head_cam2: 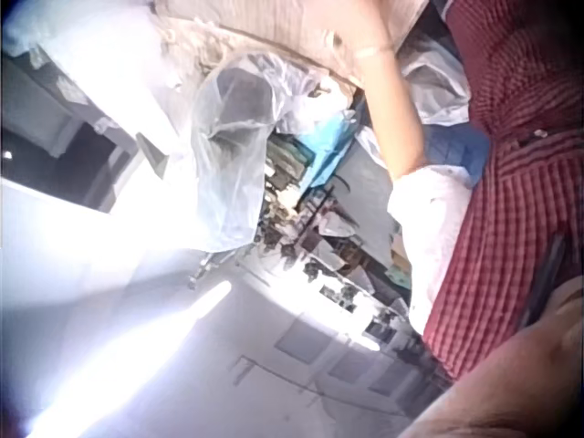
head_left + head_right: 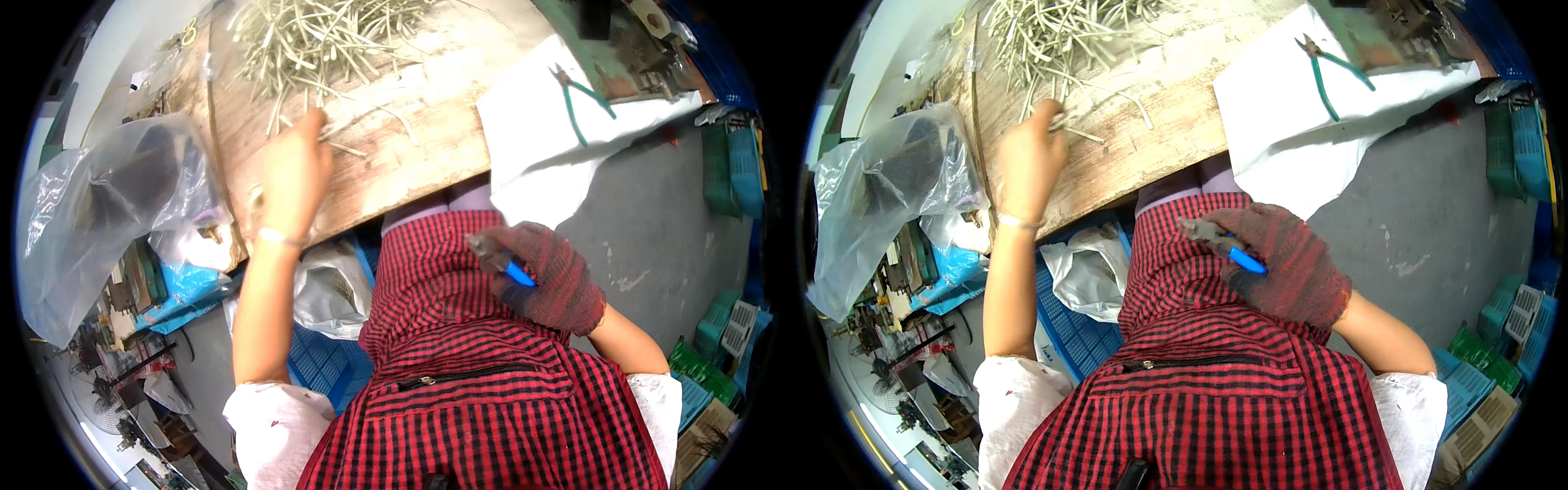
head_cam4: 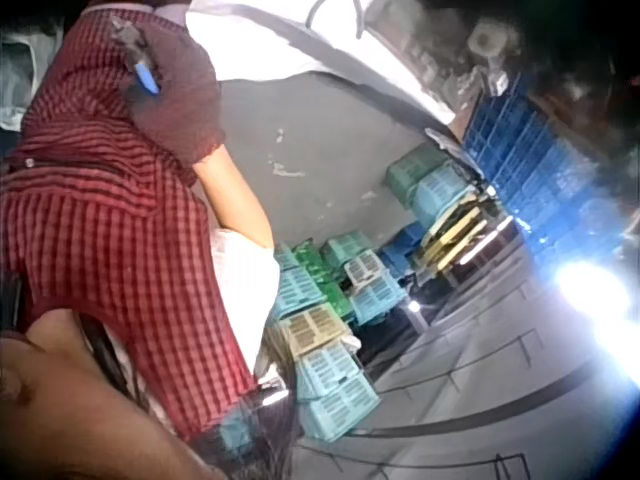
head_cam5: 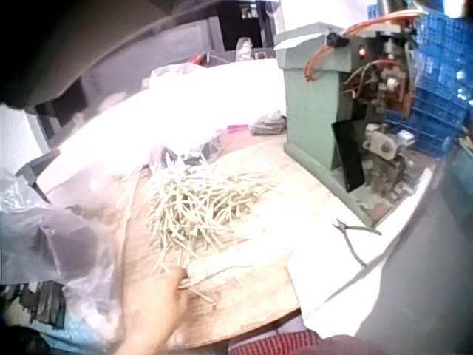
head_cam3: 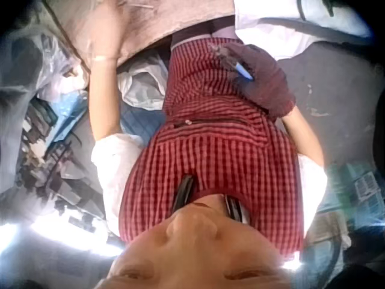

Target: The person repeatedly picks up thin white sticks from a wooden board and uses pliers to trim or strip their ends. The trimmed pieces are placed back on the board. The person wears a red checkered apron and a glove on the right hand.

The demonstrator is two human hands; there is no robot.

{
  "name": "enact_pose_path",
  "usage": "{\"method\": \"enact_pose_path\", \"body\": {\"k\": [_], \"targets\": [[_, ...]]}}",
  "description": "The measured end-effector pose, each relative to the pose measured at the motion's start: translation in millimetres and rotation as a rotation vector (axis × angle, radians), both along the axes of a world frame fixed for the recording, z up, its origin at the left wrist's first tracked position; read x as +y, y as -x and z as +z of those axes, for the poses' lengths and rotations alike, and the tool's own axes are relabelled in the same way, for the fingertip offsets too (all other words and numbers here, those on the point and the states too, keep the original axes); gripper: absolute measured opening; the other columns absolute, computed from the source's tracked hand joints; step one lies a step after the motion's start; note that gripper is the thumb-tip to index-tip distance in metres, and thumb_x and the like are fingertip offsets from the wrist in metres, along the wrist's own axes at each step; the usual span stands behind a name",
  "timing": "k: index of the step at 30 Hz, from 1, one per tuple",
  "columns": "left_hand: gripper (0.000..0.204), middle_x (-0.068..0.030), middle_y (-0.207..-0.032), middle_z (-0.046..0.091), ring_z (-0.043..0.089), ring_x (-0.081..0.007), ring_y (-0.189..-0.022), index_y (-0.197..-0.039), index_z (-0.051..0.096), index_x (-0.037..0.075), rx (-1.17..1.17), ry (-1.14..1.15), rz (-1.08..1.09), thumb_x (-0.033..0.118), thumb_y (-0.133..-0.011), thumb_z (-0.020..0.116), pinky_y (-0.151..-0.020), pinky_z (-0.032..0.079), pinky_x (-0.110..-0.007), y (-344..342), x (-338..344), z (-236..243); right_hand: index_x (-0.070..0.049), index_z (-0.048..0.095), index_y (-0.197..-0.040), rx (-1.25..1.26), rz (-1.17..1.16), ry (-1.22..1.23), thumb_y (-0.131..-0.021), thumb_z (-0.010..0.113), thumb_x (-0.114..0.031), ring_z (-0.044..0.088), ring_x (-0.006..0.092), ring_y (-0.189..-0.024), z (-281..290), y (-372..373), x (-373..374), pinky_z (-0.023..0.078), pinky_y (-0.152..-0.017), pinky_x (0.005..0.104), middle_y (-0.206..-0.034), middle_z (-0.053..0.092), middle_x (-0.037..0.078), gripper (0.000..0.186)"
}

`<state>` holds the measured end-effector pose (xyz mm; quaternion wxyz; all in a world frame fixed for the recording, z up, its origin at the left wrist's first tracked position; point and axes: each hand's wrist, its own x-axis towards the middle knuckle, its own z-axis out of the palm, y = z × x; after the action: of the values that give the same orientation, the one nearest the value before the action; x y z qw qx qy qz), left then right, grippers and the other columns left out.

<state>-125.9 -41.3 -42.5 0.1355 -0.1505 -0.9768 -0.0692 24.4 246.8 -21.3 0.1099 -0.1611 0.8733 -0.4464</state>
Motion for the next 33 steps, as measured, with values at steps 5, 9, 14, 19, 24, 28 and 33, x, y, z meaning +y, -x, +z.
{"method": "enact_pose_path", "body": {"k": [5,9,14,19,24,28,33], "targets": [[0.015,-0.0089,-0.07,0.066,0.048,-0.0102,-0.046,-0.097,0.06,0.0,-0.177,-0.747,0.024,0.014,-0.094,0.055,-0.044,0.036,-0.023,-49,-15,44,-0.008,0.047,-0.138,-0.788,-0.293,0.657,-0.081,0.069,-0.007,0.063,0.0167,-0.1,-23,-12,11,0.051,-0.089,0.0312,-0.112,0.066,0.008,0.06],[0.015,-0.0146,-0.068,0.063,0.036,-0.0055,-0.039,-0.096,0.054,0.0,-0.528,-1.44,0.174,0.014,-0.092,0.058,-0.038,0.025,-0.018,-117,27,52,-0.007,0.045,-0.139,-0.441,-0.049,0.352,-0.08,0.071,-0.009,0.065,0.0181,-0.096,-4,-7,-12,0.051,-0.09,0.033,-0.11,0.067,0.008,0.065],[0.031,-0.0068,-0.069,0.063,0.055,-0.0078,-0.056,-0.117,0.056,-0.002,-0.877,-1.658,0.141,0.002,-0.088,0.064,-0.048,0.036,-0.018,-139,39,55,-0.016,0.055,-0.131,0.192,0.017,-0.152,-0.076,0.072,-0.015,0.064,0.0226,-0.082,39,17,-32,0.052,-0.075,0.0363,-0.096,0.068,0.005,0.058],[0.023,-0.0049,-0.068,0.062,0.052,-0.0055,-0.054,-0.11,0.063,-0.004,-1.005,-1.625,0.202,0.0,-0.087,0.063,-0.047,0.034,-0.018,-139,39,64,-0.019,0.058,-0.127,0.276,0.012,-0.258,-0.073,0.073,-0.017,0.062,0.0214,-0.079,48,20,-37,0.051,-0.072,0.0354,-0.093,0.065,0.004,0.055],[0.022,-0.0036,-0.07,0.061,0.051,-0.0059,-0.053,-0.107,0.063,-0.005,-0.999,-1.678,0.209,-0.003,-0.086,0.061,-0.047,0.033,-0.018,-138,40,62,-0.022,0.06,-0.122,0.287,0.042,-0.278,-0.071,0.074,-0.02,0.061,0.0203,-0.076,53,16,-37,0.049,-0.069,0.0346,-0.091,0.063,0.003,0.053],[0.021,-0.0032,-0.07,0.061,0.049,-0.0061,-0.054,-0.106,0.064,-0.006,-1.045,-1.666,0.253,-0.003,-0.086,0.06,-0.046,0.032,-0.019,-136,42,68,-0.024,0.062,-0.119,0.317,0.072,-0.32,-0.069,0.074,-0.022,0.06,0.0194,-0.074,56,16,-34,0.048,-0.067,0.0339,-0.089,0.061,0.002,0.051],[0.02,-0.0037,-0.07,0.061,0.048,-0.0057,-0.054,-0.105,0.064,-0.006,-1.131,-1.589,0.239,-0.003,-0.086,0.057,-0.046,0.031,-0.02,-133,39,75,-0.027,0.064,-0.114,0.423,0.157,-0.438,-0.067,0.075,-0.024,0.058,0.0183,-0.071,55,17,-25,0.047,-0.064,0.0331,-0.086,0.059,0.001,0.048]]}}
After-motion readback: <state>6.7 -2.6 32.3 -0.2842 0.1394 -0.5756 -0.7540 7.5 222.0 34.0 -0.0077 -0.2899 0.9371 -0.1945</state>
